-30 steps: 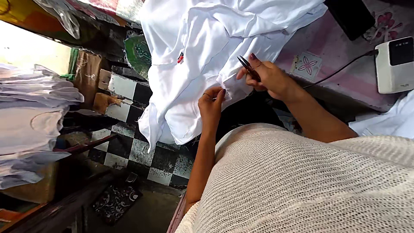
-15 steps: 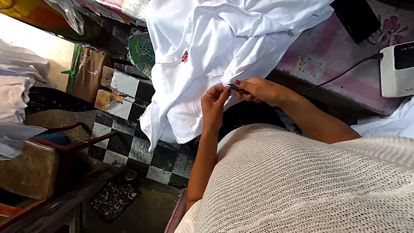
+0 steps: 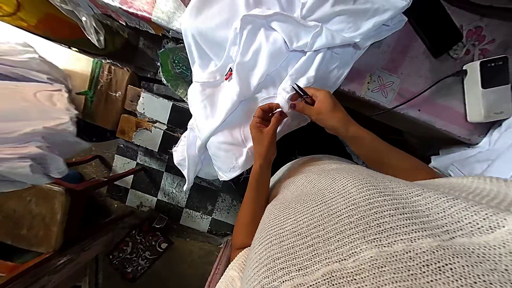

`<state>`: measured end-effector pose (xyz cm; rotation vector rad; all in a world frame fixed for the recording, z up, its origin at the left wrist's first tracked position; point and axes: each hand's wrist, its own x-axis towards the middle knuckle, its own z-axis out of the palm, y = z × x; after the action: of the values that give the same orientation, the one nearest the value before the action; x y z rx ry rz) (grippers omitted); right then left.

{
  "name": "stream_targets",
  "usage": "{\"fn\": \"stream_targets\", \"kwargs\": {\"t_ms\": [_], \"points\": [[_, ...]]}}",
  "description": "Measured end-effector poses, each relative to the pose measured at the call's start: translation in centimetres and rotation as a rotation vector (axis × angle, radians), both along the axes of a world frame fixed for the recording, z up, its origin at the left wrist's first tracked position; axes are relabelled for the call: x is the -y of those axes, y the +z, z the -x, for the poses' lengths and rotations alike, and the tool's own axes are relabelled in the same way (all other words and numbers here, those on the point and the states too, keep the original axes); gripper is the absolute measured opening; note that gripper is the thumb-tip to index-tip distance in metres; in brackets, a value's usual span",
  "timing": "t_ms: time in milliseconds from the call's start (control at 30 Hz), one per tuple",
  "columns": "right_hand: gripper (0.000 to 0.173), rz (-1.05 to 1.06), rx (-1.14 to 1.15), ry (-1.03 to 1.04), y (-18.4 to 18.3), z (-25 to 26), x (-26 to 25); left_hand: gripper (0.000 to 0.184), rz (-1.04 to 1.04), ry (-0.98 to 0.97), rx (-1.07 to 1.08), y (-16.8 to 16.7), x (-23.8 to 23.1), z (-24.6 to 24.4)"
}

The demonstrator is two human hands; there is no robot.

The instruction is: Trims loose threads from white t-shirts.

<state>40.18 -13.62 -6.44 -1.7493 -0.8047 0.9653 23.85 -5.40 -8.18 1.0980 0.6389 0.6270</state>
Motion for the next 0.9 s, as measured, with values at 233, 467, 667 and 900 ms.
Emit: {"fn": "stream_targets", "kwargs": {"t_ms": [233,467,667,900], "points": [[0.009,0.001,-0.153,-0.036,-0.1,0.2,-1.2,0.017,-0.489,-0.079,-0.27,-0.5,-1.0,1.8],[0.004,-0.004,-0.315,-0.051,0.2,-0.2,-0.9,0.029,-0.784,-0.05,-0.584,2.4,-0.9,2.1],[0.006,0.021,-0.265,-0.027,0.4,0.2,-1.2,0.018,-0.805,0.0,-0.406,-0.1,-0.2,-0.8],[0.055,0.193,-0.422,0.134,2.7,-2.1,0.8,0.01,-0.626,-0.094,-0.496,0.0,-1.4,1.7]]}}
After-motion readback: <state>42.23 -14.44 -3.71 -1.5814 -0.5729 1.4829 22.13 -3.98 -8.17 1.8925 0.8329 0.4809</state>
